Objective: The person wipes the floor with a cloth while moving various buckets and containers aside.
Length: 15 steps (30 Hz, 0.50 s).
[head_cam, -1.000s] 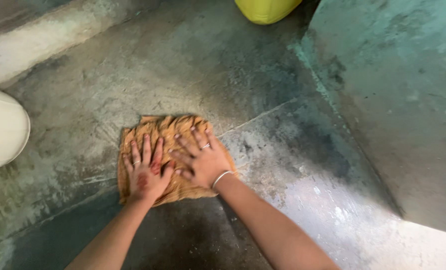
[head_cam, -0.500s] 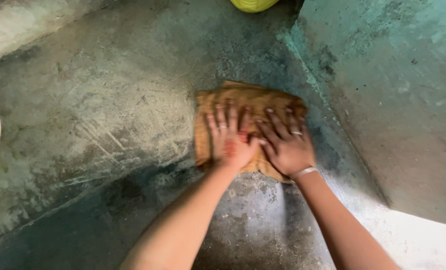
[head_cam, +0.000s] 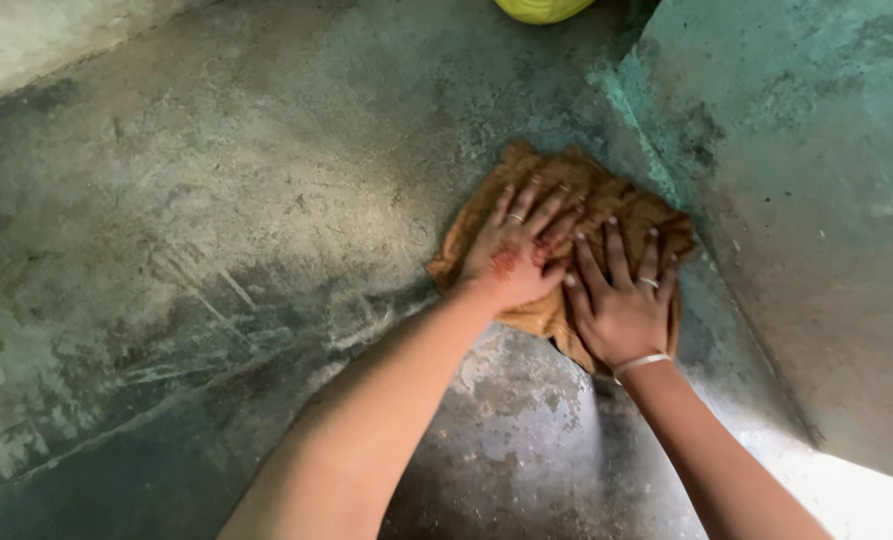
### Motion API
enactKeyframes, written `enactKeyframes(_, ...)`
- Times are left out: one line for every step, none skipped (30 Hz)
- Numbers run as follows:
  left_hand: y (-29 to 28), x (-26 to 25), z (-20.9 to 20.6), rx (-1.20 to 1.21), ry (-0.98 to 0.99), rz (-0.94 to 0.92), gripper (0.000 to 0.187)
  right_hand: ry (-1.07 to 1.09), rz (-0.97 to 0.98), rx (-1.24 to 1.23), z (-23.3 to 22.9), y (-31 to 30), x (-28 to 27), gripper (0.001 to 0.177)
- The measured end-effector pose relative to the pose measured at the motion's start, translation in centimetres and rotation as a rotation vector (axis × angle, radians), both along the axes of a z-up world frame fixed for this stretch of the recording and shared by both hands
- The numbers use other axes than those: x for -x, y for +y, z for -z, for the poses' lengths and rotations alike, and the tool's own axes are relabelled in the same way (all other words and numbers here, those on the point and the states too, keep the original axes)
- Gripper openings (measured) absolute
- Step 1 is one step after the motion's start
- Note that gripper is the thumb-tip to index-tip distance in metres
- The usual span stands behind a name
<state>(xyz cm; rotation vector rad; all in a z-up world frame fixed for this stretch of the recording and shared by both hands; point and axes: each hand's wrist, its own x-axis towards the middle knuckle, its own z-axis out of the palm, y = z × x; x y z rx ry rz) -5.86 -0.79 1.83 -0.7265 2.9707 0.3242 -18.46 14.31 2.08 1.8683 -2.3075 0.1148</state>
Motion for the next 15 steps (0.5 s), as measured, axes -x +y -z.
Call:
enactKeyframes(-1.2,-0.4,0.0,0.015,-0.008,-0.011,0.079,-0.001,-0.012,-0.004,0.3,-1.4,0.0,0.058)
enactKeyframes(-2.2,-0.9,0.0,0.003,-0.004,-0.043,0.079,0.001,-0.028,-0.017,0.6,-2.8,-0.1,0.059)
enactKeyframes(-3.3,-1.6,0.1,-0.008,0.000,-0.075,0.079,0.004,-0.043,-0.030,0.9,-4.2,-0.4,0.059)
enactKeyframes(-4.4,-2.5,0.3,-0.019,0.003,-0.108,0.080,0.006,-0.061,-0.042,1.2,-5.7,-0.7,0.060)
enactKeyframes(-5.2,-3.3,0.5,-0.042,0.011,-0.156,0.080,-0.003,-0.076,-0.063,1.4,-7.1,-1.2,0.060)
enactKeyframes(-6.2,-4.2,0.8,-0.062,0.019,-0.204,0.081,-0.012,-0.092,-0.083,1.5,-8.6,-1.8,0.060)
enactKeyframes(-6.9,-5.2,1.2,-0.083,0.028,-0.253,0.081,-0.021,-0.108,-0.102,1.6,-10.0,-2.6,0.061)
enactKeyframes(-7.7,-6.4,1.7,-0.076,0.017,-0.291,0.080,-0.024,-0.127,-0.135,1.6,-11.4,-3.5,0.061)
enactKeyframes(-8.5,-7.7,2.2,-0.069,0.007,-0.329,0.078,-0.026,-0.147,-0.168,1.6,-12.7,-4.6,0.061)
enactKeyframes(-9.0,-9.1,3.0,-0.065,-0.004,-0.365,0.077,-0.029,-0.165,-0.204,1.6,-13.8,-5.8,0.062)
enactKeyframes(-9.5,-10.7,3.7,-0.045,0.026,-0.392,0.077,-0.044,-0.194,-0.240,1.5,-14.8,-7.1,0.062)
enactKeyframes(-9.7,-12.5,4.5,-0.025,0.053,-0.421,0.077,-0.062,-0.224,-0.277,1.4,-15.7,-8.6,0.062)
enactKeyframes(-9.7,-14.3,5.2,-0.005,0.080,-0.450,0.077,-0.079,-0.254,-0.314,1.3,-16.3,-10.1,0.061)
enactKeyframes(-9.5,-16.2,5.8,0.029,0.105,-0.485,0.077,-0.095,-0.293,-0.305,1.3,-16.6,-11.6,0.061)
enactKeyframes(-8.8,-18.1,6.3,0.064,0.130,-0.520,0.077,-0.110,-0.332,-0.296,1.2,-16.7,-13.0,0.061)
